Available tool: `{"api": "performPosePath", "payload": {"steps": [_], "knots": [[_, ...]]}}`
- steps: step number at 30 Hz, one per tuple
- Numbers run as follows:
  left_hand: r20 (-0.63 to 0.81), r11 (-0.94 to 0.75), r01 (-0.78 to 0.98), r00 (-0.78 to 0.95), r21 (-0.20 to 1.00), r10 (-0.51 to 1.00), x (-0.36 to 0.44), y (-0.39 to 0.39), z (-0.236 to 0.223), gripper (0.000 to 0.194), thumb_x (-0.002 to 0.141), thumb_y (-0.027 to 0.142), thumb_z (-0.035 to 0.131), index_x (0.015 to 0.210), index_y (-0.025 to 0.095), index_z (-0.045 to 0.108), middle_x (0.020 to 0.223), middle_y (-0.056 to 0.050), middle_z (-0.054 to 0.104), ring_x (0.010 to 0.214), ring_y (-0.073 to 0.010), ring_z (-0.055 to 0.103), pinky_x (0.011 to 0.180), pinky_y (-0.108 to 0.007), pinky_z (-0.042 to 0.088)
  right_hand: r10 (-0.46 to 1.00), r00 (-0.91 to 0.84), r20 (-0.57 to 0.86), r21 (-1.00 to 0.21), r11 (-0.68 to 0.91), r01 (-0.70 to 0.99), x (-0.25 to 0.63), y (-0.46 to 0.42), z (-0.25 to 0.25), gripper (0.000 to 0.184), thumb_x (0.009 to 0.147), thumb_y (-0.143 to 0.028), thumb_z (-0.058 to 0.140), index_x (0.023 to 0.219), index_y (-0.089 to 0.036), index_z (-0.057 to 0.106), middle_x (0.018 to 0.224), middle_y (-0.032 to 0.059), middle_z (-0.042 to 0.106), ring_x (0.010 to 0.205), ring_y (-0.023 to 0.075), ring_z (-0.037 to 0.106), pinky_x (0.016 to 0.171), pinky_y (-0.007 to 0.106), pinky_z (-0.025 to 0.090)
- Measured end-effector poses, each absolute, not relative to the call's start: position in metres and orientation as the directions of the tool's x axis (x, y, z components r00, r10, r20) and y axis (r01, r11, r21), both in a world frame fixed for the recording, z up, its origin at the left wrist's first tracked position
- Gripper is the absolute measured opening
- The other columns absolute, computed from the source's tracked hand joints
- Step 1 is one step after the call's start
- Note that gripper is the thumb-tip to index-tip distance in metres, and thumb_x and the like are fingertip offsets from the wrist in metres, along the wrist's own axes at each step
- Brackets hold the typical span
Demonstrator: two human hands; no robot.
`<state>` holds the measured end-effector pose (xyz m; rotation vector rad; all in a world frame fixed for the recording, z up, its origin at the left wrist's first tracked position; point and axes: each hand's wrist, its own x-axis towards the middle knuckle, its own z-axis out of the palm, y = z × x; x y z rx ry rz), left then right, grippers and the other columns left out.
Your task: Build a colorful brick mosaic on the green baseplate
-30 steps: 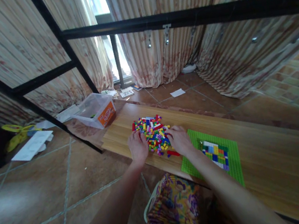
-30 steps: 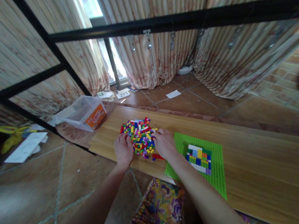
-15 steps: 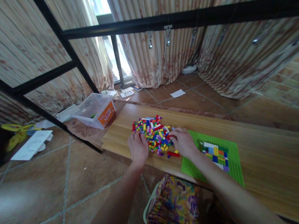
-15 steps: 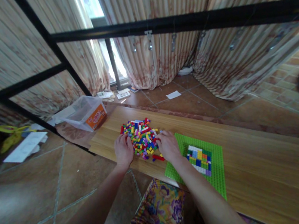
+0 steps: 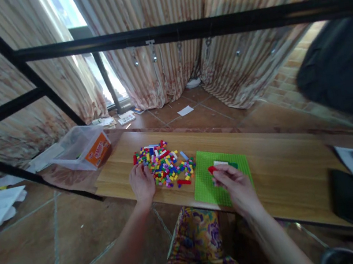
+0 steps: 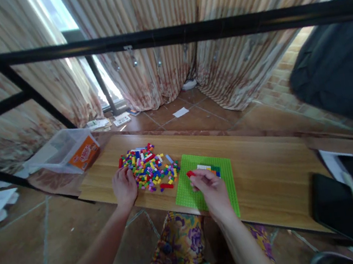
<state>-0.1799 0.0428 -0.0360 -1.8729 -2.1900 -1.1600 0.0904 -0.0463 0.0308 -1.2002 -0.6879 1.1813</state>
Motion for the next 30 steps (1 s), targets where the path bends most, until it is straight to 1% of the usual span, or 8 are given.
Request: {"api": "performPosePath", "payload": {"steps": [3, 5, 8, 14, 18, 22, 27, 30], "knots": [[0.466, 0.001, 0.867, -0.269, 0.498, 0.843, -0.181, 0.045, -0.036, 0.038, 0.093, 0.034, 0.037, 0.107, 0.012, 0.064, 0.115, -0.018, 0.065, 0.113, -0.0298, 0.057, 0.101, -0.047, 0.043, 0.857, 0.498, -0.13, -0.982, -0.041, -0.186, 0.125, -0.062, 0.017, 0.034, 0.058, -0.038, 0.083, 0.082, -0.018, 0.072, 0.077, 0.0024, 0.071, 0.064, 0.0123, 0.06, 0.057, 0.024, 0.048], [0.462, 0.003, 0.868, -0.267, 0.496, 0.845, -0.181, 0.046, -0.036, 0.036, 0.092, 0.034, 0.038, 0.107, 0.012, 0.064, 0.115, -0.018, 0.065, 0.113, -0.0295, 0.058, 0.101, -0.047, 0.043, 0.781, 0.616, -0.099, -0.994, -0.056, -0.089, 0.146, -0.068, 0.006, 0.033, 0.057, -0.038, 0.081, 0.08, -0.017, 0.071, 0.078, 0.0037, 0.072, 0.067, 0.0148, 0.062, 0.061, 0.027, 0.051], [0.46, 0.001, 0.87, -0.261, 0.493, 0.849, -0.181, 0.047, -0.034, 0.035, 0.091, 0.032, 0.04, 0.107, 0.013, 0.064, 0.115, -0.018, 0.065, 0.113, -0.0293, 0.057, 0.101, -0.047, 0.043, 0.722, 0.69, -0.041, -0.993, -0.103, 0.049, 0.166, -0.067, -0.006, 0.031, 0.059, -0.04, 0.077, 0.079, -0.017, 0.071, 0.079, 0.0059, 0.074, 0.074, 0.0191, 0.066, 0.07, 0.032, 0.053], [0.443, 0.033, 0.873, -0.278, 0.486, 0.852, -0.179, 0.046, -0.029, 0.037, 0.092, 0.034, 0.038, 0.106, 0.012, 0.065, 0.116, -0.019, 0.064, 0.112, -0.0307, 0.057, 0.1, -0.048, 0.043, 0.762, 0.644, 0.067, -0.938, -0.172, 0.3, 0.167, -0.05, -0.012, 0.031, 0.069, -0.044, 0.065, 0.083, -0.017, 0.071, 0.084, 0.0096, 0.075, 0.078, 0.0228, 0.068, 0.075, 0.035, 0.053], [0.45, 0.015, 0.88, -0.257, 0.474, 0.855, -0.178, 0.046, -0.029, 0.039, 0.092, 0.035, 0.036, 0.106, 0.011, 0.064, 0.116, -0.02, 0.064, 0.112, -0.0308, 0.057, 0.1, -0.048, 0.043, 0.769, 0.625, 0.137, -0.85, -0.233, 0.473, 0.159, -0.047, -0.009, 0.036, 0.074, -0.044, 0.057, 0.089, -0.016, 0.073, 0.088, 0.0118, 0.074, 0.076, 0.0233, 0.067, 0.075, 0.037, 0.051], [0.459, 0.009, 0.88, -0.257, 0.475, 0.851, -0.179, 0.047, -0.03, 0.038, 0.092, 0.034, 0.036, 0.105, 0.012, 0.064, 0.115, -0.019, 0.065, 0.111, -0.0302, 0.058, 0.1, -0.047, 0.043, 0.809, 0.549, 0.211, -0.76, -0.217, 0.612, 0.152, -0.053, -0.007, 0.042, 0.081, -0.044, 0.048, 0.097, -0.014, 0.073, 0.093, 0.0137, 0.073, 0.08, 0.0246, 0.067, 0.077, 0.037, 0.05], [0.443, 0.019, 0.864, -0.277, 0.504, 0.853, -0.179, 0.046, -0.031, 0.033, 0.091, 0.033, 0.04, 0.105, 0.013, 0.064, 0.116, -0.017, 0.064, 0.114, -0.0288, 0.057, 0.103, -0.046, 0.042, 0.839, 0.487, 0.241, -0.69, -0.205, 0.694, 0.149, -0.057, -0.006, 0.043, 0.086, -0.041, 0.041, 0.099, -0.016, 0.074, 0.099, 0.0138, 0.074, 0.086, 0.0251, 0.068, 0.079, 0.038, 0.05], [0.439, 0.018, 0.862, -0.276, 0.507, 0.855, -0.179, 0.045, -0.031, 0.034, 0.091, 0.033, 0.04, 0.106, 0.014, 0.064, 0.117, -0.018, 0.063, 0.115, -0.0287, 0.056, 0.103, -0.046, 0.041, 0.833, 0.512, 0.21, -0.723, -0.22, 0.654, 0.152, -0.055, -0.006, 0.039, 0.084, -0.041, 0.046, 0.096, -0.019, 0.075, 0.099, 0.0118, 0.075, 0.088, 0.0252, 0.068, 0.081, 0.038, 0.05]]}}
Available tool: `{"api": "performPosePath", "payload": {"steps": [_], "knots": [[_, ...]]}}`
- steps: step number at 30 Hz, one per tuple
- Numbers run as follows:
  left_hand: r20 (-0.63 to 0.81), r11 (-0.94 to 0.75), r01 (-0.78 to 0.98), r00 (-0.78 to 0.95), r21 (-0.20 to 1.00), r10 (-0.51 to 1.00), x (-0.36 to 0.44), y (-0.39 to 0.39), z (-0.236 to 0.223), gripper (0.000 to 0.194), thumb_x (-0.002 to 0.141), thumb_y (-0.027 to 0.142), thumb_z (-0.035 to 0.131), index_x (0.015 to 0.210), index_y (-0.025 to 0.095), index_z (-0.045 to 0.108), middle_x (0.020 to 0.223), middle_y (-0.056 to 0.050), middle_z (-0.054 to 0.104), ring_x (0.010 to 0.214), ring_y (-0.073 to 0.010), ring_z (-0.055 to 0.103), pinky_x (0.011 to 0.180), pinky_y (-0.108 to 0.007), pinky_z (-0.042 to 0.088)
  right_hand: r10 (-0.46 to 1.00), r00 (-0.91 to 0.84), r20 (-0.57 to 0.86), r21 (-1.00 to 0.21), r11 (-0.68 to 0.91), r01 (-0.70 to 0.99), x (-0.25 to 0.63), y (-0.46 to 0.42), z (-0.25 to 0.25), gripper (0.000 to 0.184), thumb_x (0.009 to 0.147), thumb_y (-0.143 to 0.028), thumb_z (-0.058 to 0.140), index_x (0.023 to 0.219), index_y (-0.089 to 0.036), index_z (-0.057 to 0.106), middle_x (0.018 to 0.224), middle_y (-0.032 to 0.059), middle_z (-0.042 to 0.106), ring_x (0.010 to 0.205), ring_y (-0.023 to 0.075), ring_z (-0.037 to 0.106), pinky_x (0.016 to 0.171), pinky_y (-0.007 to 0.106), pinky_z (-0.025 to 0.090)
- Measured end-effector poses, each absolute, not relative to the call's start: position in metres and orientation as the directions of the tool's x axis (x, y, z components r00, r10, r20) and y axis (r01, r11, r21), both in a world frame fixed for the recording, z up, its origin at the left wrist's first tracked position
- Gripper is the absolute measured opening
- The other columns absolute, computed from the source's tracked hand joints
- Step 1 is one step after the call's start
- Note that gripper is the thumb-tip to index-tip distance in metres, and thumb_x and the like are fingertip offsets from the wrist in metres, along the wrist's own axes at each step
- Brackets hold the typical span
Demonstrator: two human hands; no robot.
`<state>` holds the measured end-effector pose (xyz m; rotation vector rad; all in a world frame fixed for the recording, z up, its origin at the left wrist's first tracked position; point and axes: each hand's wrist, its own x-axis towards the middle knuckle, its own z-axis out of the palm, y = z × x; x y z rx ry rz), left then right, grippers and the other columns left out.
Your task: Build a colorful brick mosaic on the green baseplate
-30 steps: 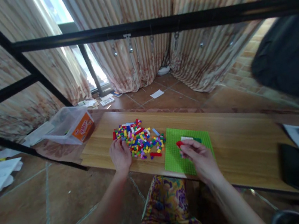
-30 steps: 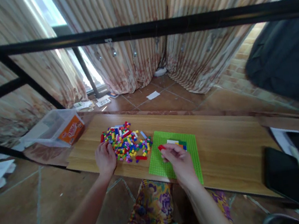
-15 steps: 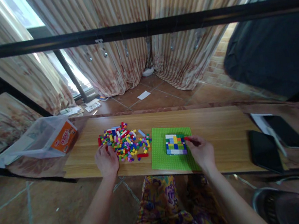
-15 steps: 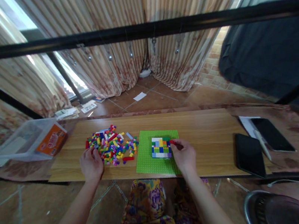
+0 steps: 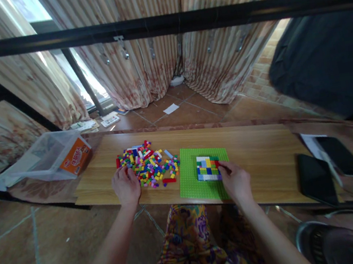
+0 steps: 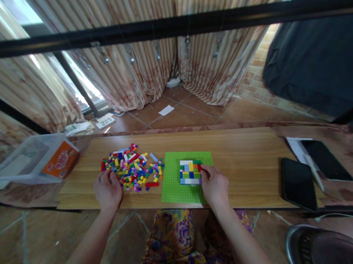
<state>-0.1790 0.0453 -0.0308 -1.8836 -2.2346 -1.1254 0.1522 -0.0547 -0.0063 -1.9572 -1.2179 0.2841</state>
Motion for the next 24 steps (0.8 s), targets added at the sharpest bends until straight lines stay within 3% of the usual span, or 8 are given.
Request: {"api": "performPosePath", "payload": {"steps": [9, 14, 24], "knots": [[0.445, 0.019, 0.87, -0.27, 0.493, 0.854, -0.178, 0.046, -0.032, 0.037, 0.092, 0.033, 0.038, 0.106, 0.012, 0.064, 0.116, -0.018, 0.064, 0.113, -0.0296, 0.057, 0.101, -0.047, 0.042, 0.807, 0.589, 0.051, -0.932, -0.173, 0.317, 0.166, -0.049, -0.015, 0.038, 0.077, -0.048, 0.061, 0.092, -0.017, 0.076, 0.095, 0.0097, 0.076, 0.088, 0.0239, 0.068, 0.083, 0.036, 0.051], [0.43, 0.035, 0.869, -0.278, 0.493, 0.859, -0.177, 0.045, -0.03, 0.037, 0.093, 0.033, 0.038, 0.107, 0.012, 0.064, 0.115, -0.018, 0.065, 0.112, -0.0293, 0.057, 0.101, -0.046, 0.042, 0.758, 0.653, -0.017, -0.969, -0.174, 0.176, 0.172, -0.038, -0.02, 0.048, 0.072, -0.053, 0.064, 0.094, -0.012, 0.074, 0.091, 0.0112, 0.075, 0.082, 0.0232, 0.068, 0.073, 0.034, 0.052], [0.438, 0.018, 0.865, -0.272, 0.501, 0.857, -0.178, 0.044, -0.03, 0.035, 0.093, 0.034, 0.039, 0.107, 0.014, 0.064, 0.114, -0.016, 0.065, 0.114, -0.0287, 0.056, 0.103, -0.045, 0.041, 0.819, 0.573, -0.013, -0.895, -0.265, 0.359, 0.177, -0.026, -0.02, 0.047, 0.07, -0.052, 0.067, 0.096, -0.013, 0.076, 0.087, 0.0113, 0.076, 0.078, 0.0236, 0.069, 0.072, 0.035, 0.051]]}}
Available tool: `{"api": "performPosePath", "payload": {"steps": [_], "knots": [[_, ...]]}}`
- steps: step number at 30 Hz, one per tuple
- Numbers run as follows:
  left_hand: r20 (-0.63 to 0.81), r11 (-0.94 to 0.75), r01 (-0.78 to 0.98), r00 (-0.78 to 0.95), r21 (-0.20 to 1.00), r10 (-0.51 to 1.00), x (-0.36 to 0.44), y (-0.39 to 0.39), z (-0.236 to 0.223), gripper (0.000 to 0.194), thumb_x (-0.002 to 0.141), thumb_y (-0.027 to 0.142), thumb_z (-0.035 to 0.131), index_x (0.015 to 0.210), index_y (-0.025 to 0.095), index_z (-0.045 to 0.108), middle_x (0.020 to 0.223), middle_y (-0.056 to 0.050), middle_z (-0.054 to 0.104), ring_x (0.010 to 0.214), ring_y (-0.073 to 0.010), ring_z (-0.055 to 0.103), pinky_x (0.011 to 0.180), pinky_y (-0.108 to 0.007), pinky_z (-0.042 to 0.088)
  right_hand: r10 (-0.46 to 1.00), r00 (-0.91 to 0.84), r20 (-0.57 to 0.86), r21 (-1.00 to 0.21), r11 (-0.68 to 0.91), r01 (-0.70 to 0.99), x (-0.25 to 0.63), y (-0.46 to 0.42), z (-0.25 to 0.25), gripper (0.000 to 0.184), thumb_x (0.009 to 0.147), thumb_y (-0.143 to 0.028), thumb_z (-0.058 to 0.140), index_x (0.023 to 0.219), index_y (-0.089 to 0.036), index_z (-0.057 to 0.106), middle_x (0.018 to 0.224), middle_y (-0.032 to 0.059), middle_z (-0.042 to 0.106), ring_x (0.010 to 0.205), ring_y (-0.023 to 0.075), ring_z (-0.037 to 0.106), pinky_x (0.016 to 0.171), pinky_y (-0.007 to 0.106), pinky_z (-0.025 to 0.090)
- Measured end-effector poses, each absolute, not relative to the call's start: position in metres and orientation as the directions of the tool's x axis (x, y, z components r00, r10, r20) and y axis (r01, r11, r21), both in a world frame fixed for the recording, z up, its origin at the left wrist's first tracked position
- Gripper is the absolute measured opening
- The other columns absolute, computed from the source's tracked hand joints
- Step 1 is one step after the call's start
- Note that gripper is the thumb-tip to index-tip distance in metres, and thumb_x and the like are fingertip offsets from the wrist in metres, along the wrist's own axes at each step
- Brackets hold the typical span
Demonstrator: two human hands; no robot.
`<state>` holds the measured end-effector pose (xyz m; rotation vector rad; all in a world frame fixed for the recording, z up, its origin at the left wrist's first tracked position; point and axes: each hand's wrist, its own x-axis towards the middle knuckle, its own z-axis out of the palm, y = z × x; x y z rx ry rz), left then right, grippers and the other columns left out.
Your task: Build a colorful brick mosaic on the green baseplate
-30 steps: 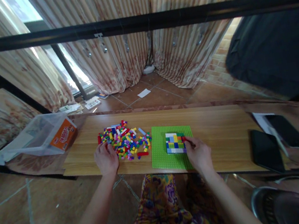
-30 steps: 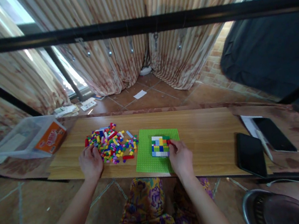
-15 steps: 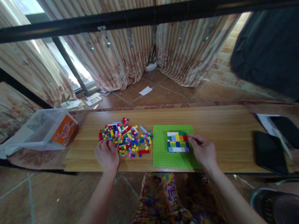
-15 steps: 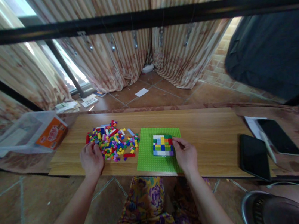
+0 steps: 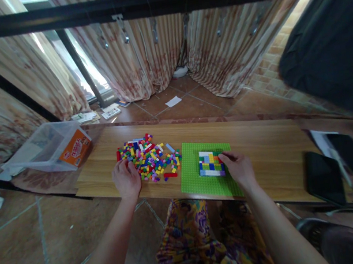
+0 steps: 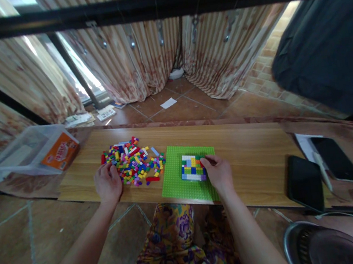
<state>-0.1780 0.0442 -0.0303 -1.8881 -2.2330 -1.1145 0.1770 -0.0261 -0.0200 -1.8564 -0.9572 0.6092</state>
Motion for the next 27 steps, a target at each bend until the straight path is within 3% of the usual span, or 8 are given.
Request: {"api": "performPosePath", "payload": {"steps": [9, 17, 22, 27], "knots": [[0.427, 0.027, 0.86, -0.28, 0.51, 0.86, -0.178, 0.044, -0.032, 0.035, 0.093, 0.034, 0.039, 0.109, 0.014, 0.063, 0.119, -0.017, 0.063, 0.117, -0.0281, 0.055, 0.105, -0.045, 0.04, 0.846, 0.53, -0.057, -0.886, -0.287, 0.364, 0.183, -0.022, -0.023, 0.045, 0.068, -0.052, 0.068, 0.09, -0.014, 0.076, 0.077, 0.0081, 0.075, 0.066, 0.0193, 0.066, 0.061, 0.03, 0.048], [0.47, 0.009, 0.864, -0.283, 0.504, 0.836, -0.179, 0.047, -0.032, 0.032, 0.089, 0.032, 0.041, 0.103, 0.015, 0.065, 0.114, -0.016, 0.065, 0.111, -0.0287, 0.059, 0.1, -0.046, 0.043, 0.843, 0.529, -0.1, -0.913, -0.289, 0.288, 0.187, -0.012, -0.02, 0.043, 0.056, -0.051, 0.075, 0.079, -0.014, 0.075, 0.066, 0.0051, 0.071, 0.057, 0.0172, 0.061, 0.055, 0.029, 0.043], [0.478, -0.005, 0.863, -0.275, 0.505, 0.834, -0.18, 0.047, -0.033, 0.032, 0.089, 0.032, 0.041, 0.102, 0.015, 0.065, 0.113, -0.016, 0.066, 0.111, -0.0286, 0.059, 0.1, -0.046, 0.043, 0.817, 0.576, -0.033, -0.958, -0.19, 0.214, 0.186, -0.028, -0.011, 0.057, 0.072, -0.063, 0.06, 0.09, -0.011, 0.073, 0.076, 0.0088, 0.072, 0.066, 0.0188, 0.062, 0.06, 0.029, 0.046], [0.467, 0.004, 0.868, -0.27, 0.496, 0.842, -0.179, 0.047, -0.032, 0.034, 0.089, 0.032, 0.039, 0.102, 0.014, 0.065, 0.112, -0.018, 0.065, 0.11, -0.0295, 0.059, 0.099, -0.047, 0.043, 0.81, 0.569, 0.141, -0.868, -0.175, 0.465, 0.156, -0.063, 0.006, 0.051, 0.083, -0.055, 0.056, 0.109, -0.014, 0.068, 0.088, 0.0101, 0.072, 0.072, 0.0203, 0.063, 0.067, 0.033, 0.049]]}}
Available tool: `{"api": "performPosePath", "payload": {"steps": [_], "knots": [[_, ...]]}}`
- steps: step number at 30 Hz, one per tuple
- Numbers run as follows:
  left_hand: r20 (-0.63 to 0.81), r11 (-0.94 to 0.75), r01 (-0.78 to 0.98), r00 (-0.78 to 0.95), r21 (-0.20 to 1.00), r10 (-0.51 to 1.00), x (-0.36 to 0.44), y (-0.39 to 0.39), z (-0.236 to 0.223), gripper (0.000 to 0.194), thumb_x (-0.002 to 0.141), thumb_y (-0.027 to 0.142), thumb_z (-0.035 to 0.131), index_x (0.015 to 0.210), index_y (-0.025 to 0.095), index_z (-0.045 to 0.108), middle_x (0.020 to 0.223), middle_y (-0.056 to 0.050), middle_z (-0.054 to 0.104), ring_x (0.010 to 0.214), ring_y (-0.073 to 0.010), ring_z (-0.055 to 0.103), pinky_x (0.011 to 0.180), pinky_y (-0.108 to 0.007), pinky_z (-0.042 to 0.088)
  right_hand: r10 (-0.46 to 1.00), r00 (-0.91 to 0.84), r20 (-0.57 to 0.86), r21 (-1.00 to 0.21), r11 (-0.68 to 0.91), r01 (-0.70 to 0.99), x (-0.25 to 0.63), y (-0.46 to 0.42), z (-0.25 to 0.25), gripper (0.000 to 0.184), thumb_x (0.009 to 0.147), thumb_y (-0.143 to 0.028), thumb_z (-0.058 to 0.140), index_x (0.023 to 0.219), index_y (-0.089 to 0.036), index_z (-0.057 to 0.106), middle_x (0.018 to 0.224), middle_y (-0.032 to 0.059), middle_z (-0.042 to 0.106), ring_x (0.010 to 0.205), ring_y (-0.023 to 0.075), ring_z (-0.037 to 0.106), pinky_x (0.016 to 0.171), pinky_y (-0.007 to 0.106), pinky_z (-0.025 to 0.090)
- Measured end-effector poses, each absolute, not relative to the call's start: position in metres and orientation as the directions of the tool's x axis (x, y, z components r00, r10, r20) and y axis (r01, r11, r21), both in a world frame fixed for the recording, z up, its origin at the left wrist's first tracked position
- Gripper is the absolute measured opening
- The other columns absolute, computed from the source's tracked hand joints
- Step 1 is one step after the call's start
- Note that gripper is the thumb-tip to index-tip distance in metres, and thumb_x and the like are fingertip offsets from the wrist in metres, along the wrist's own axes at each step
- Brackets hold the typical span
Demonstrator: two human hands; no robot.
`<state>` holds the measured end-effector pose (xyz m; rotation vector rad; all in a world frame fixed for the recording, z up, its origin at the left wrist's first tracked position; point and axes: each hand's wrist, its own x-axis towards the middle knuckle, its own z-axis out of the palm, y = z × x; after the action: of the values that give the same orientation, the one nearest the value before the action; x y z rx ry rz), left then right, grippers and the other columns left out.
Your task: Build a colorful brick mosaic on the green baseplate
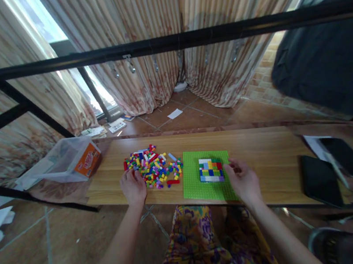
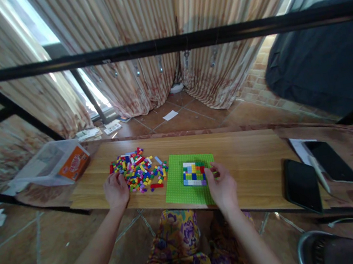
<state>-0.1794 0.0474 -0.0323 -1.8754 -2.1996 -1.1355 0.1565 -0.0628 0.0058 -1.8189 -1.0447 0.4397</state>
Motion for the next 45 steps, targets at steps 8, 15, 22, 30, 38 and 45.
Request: {"api": "performPosePath", "payload": {"steps": [8, 15, 22, 30, 38, 45], "knots": [[0.444, 0.028, 0.874, -0.273, 0.485, 0.854, -0.178, 0.045, -0.031, 0.036, 0.092, 0.032, 0.037, 0.105, 0.013, 0.065, 0.113, -0.019, 0.065, 0.11, -0.03, 0.059, 0.099, -0.047, 0.043, 0.924, 0.053, 0.379, -0.635, 0.218, 0.741, 0.076, -0.099, -0.014, 0.026, 0.092, -0.028, 0.051, 0.111, -0.023, 0.067, 0.11, 0.0097, 0.067, 0.104, 0.0253, 0.06, 0.093, 0.042, 0.048], [0.451, 0.009, 0.876, -0.257, 0.482, 0.855, -0.178, 0.043, -0.033, 0.037, 0.093, 0.033, 0.037, 0.108, 0.012, 0.064, 0.114, -0.019, 0.065, 0.112, -0.0296, 0.058, 0.1, -0.047, 0.043, 0.918, -0.062, 0.391, -0.485, 0.263, 0.834, 0.085, -0.099, -0.032, 0.022, 0.094, -0.027, 0.051, 0.105, -0.02, 0.068, 0.111, 0.0106, 0.066, 0.102, 0.0261, 0.058, 0.089, 0.044, 0.047], [0.449, 0.012, 0.87, -0.267, 0.493, 0.853, -0.176, 0.041, -0.034, 0.037, 0.094, 0.034, 0.037, 0.108, 0.013, 0.064, 0.116, -0.017, 0.065, 0.112, -0.029, 0.058, 0.1, -0.046, 0.044, 0.893, -0.074, 0.443, -0.458, 0.297, 0.838, 0.102, -0.097, -0.037, 0.023, 0.094, -0.033, 0.052, 0.098, -0.021, 0.071, 0.107, 0.0093, 0.066, 0.098, 0.0243, 0.058, 0.087, 0.042, 0.046], [0.45, 0.016, 0.861, -0.281, 0.509, 0.847, -0.175, 0.041, -0.035, 0.038, 0.095, 0.034, 0.036, 0.108, 0.012, 0.065, 0.115, -0.017, 0.065, 0.113, -0.0297, 0.058, 0.1, -0.047, 0.044, 0.886, -0.073, 0.457, -0.506, 0.327, 0.798, 0.077, -0.072, -0.02, 0.025, 0.095, -0.032, 0.05, 0.098, -0.02, 0.071, 0.101, 0.0091, 0.067, 0.093, 0.0225, 0.059, 0.086, 0.039, 0.047], [0.461, 0.003, 0.86, -0.276, 0.51, 0.844, -0.174, 0.04, -0.034, 0.038, 0.095, 0.034, 0.036, 0.107, 0.013, 0.065, 0.113, -0.017, 0.066, 0.111, -0.0292, 0.059, 0.099, -0.047, 0.045, 0.917, -0.036, 0.398, -0.504, 0.251, 0.826, 0.051, -0.026, -0.003, 0.026, 0.093, -0.029, 0.049, 0.105, -0.018, 0.07, 0.102, 0.0097, 0.068, 0.096, 0.0237, 0.056, 0.089, 0.038, 0.043], [0.455, 0.022, 0.853, -0.3, 0.521, 0.838, -0.172, 0.039, -0.035, 0.037, 0.095, 0.033, 0.037, 0.106, 0.013, 0.066, 0.114, -0.016, 0.066, 0.113, -0.029, 0.058, 0.101, -0.047, 0.044, 0.96, -0.017, 0.28, -0.458, 0.15, 0.876, 0.044, 0.004, -0.005, 0.021, 0.087, -0.024, 0.056, 0.099, -0.016, 0.072, 0.096, 0.0112, 0.07, 0.091, 0.0248, 0.058, 0.087, 0.039, 0.042]]}}
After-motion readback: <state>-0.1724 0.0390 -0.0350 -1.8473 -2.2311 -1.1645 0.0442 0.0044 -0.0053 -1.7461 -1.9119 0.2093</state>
